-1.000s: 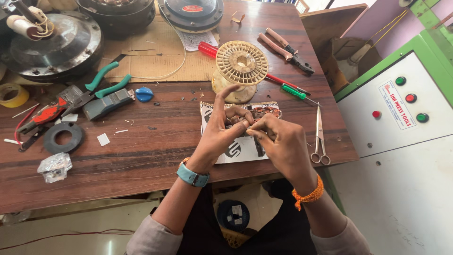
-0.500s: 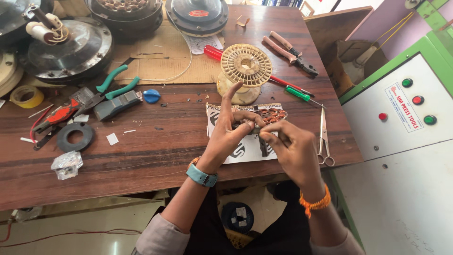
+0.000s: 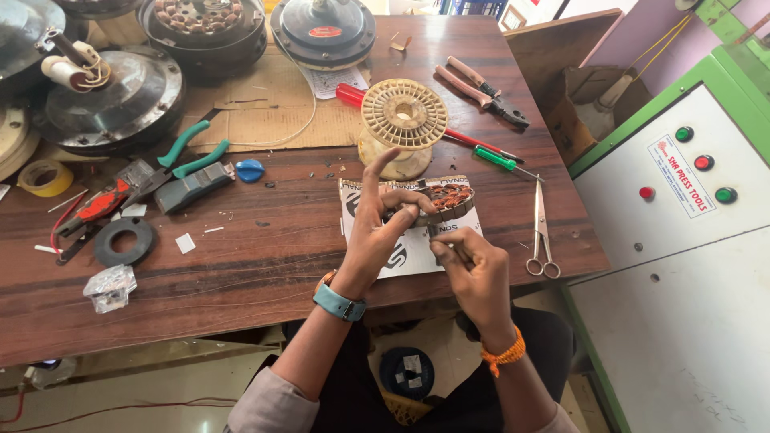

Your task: The person works on a disassembled electric motor armature at a workbench, pressing and fitting copper windings and insulation material into the slots by hand, occasionally picking up a screwdriver to assist, and rotating the armature to work around its circumference.

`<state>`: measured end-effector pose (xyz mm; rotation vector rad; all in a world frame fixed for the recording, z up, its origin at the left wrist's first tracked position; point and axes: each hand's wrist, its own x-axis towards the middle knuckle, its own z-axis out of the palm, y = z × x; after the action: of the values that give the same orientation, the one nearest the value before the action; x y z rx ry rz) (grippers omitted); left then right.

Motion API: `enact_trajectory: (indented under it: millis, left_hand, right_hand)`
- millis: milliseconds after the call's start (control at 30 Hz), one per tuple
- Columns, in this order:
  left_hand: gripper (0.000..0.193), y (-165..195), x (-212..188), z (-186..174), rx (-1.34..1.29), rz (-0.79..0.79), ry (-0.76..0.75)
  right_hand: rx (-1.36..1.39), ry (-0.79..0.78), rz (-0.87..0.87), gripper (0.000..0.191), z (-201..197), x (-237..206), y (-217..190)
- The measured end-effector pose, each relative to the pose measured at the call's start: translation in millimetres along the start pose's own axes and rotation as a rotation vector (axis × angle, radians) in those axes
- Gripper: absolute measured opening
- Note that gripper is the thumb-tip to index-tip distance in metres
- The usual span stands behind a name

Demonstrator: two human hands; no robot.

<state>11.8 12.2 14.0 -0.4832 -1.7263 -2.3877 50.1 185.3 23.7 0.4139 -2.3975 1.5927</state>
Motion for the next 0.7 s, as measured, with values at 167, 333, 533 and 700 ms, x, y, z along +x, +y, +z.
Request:
enact_trajectory:
  millis: [167,333,533,700]
  left_hand:
    - [0.08,-2,-2,4,-0.066,0.016,0.069]
    - [0.073,-3,-3,4,0.054,0.035,0.09]
    - [0.041,-1,-4,4,0.199,0.055,0.046]
    - [0.028,3,-3,5,0.318,0.135,0.021]
  right_hand:
    - [0.128,0.049,0.08,0.012,13,7,-1]
    - [0.288,0.053,0.122,0.015,15,5,7]
    - [0.555,-0.001,0.253,0.017,4,0,26]
    - [0.718,-0.06,0.286,0.018,-4,-4,31]
